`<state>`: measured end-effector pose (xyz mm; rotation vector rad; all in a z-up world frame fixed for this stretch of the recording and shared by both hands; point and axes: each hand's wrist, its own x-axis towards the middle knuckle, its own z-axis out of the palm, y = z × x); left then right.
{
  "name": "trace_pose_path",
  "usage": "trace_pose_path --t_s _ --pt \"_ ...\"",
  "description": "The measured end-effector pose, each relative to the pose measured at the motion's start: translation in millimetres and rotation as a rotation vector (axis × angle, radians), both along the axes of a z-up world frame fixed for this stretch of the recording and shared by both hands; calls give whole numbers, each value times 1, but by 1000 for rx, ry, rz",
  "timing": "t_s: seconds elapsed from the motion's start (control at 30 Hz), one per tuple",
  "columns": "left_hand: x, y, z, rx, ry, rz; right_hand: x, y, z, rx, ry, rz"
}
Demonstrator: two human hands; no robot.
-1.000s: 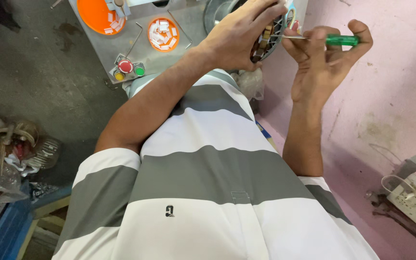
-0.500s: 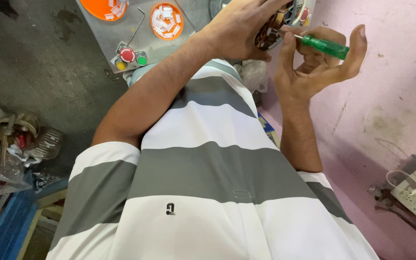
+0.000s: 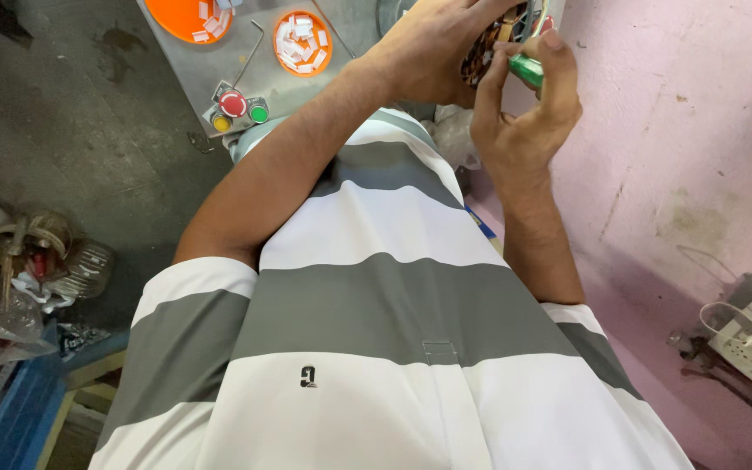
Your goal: The person uses a green screwdriver to tighten screws on a circular motor component held in their left hand. They repeatedly pick up small white plastic pieces from an orange tray and insert them into the motor assembly. The person also handles a separate circular copper-wound stator, placing it on a nearby surface.
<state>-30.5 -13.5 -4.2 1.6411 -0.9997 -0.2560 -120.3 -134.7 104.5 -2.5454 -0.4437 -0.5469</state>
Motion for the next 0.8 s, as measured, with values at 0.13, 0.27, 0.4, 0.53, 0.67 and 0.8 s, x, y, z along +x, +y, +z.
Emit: trace_pose_path --t_s 0.13,0.27,0.4,0.53,0.67,0.8 --pt "1 5 4 -66 -33 21 -2 1 -7 55 -59 14" --pt "6 10 6 -77 -17 -9 -13 0 -5 438 -153 -109" --pt "4 2 11 56 84 -48 -17 3 -5 494 -207 -191" --pt "-4 -1 13 -38 -34 75 -17 -1 -15 390 -205 -170" --pt "-7 -5 6 56 -19 38 -27 -3 -22 268 -186 -175" --pt "0 3 -4 63 91 -56 -26 -8 -25 202 -245 -80"
